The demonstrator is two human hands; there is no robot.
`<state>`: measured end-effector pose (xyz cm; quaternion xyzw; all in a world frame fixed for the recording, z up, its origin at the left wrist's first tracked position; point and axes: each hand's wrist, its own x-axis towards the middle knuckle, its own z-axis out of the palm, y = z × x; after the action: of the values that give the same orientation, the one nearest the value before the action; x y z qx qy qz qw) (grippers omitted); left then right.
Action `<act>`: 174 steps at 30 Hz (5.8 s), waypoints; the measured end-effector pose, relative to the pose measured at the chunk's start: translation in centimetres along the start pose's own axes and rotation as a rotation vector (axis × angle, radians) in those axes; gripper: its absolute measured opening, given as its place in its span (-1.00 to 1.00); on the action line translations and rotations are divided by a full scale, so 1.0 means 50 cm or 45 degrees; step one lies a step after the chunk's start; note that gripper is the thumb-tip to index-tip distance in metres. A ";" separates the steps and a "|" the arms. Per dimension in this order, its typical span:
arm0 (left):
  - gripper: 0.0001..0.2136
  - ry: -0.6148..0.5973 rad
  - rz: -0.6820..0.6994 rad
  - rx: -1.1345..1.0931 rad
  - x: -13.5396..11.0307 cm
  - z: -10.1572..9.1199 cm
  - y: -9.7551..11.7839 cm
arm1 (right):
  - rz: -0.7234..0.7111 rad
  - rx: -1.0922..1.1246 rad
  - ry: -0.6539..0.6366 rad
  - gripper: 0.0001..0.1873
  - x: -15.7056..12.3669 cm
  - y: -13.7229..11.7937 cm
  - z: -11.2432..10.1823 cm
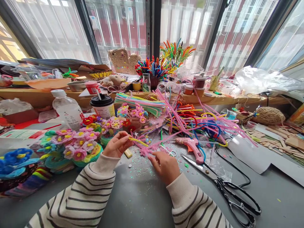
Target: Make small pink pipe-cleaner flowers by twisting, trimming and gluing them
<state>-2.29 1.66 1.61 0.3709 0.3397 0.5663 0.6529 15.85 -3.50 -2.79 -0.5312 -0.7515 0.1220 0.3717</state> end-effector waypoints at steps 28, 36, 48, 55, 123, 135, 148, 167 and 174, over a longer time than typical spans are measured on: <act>-0.74 -0.012 0.137 0.200 -0.005 0.008 -0.034 | 0.219 0.334 0.345 -0.80 0.012 0.006 -0.007; -0.77 -0.243 0.015 0.273 -0.018 0.018 -0.050 | 0.570 1.027 0.152 -0.69 0.013 -0.003 0.004; -0.77 -0.233 -0.036 0.304 -0.016 0.014 -0.046 | 0.492 1.115 -0.059 -0.80 0.015 -0.012 -0.002; -0.80 -0.354 -0.086 0.505 -0.019 0.019 -0.048 | 0.329 0.788 -0.070 -0.83 0.007 -0.014 0.003; -0.86 -0.428 1.158 1.570 -0.038 0.024 -0.089 | 0.819 1.582 -0.297 -0.88 0.011 -0.006 -0.011; -0.90 -0.367 0.674 1.301 -0.058 0.043 -0.094 | 0.666 1.895 -0.265 -0.91 0.002 -0.004 0.007; -0.87 -0.447 0.219 0.760 -0.058 0.049 -0.112 | 0.618 1.992 -0.145 -0.89 -0.001 -0.019 0.023; -0.90 -0.418 0.793 1.454 -0.061 0.048 -0.091 | -0.127 0.141 0.064 -0.82 0.014 -0.010 -0.029; -0.92 -0.390 0.613 1.319 -0.068 0.052 -0.092 | -0.065 0.250 0.048 -0.82 0.012 -0.014 -0.024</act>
<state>1.75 -2.34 -1.04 0.7855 0.3802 0.3990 0.2814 16.10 -3.49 -1.27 -0.4749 -0.7422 0.1756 0.4391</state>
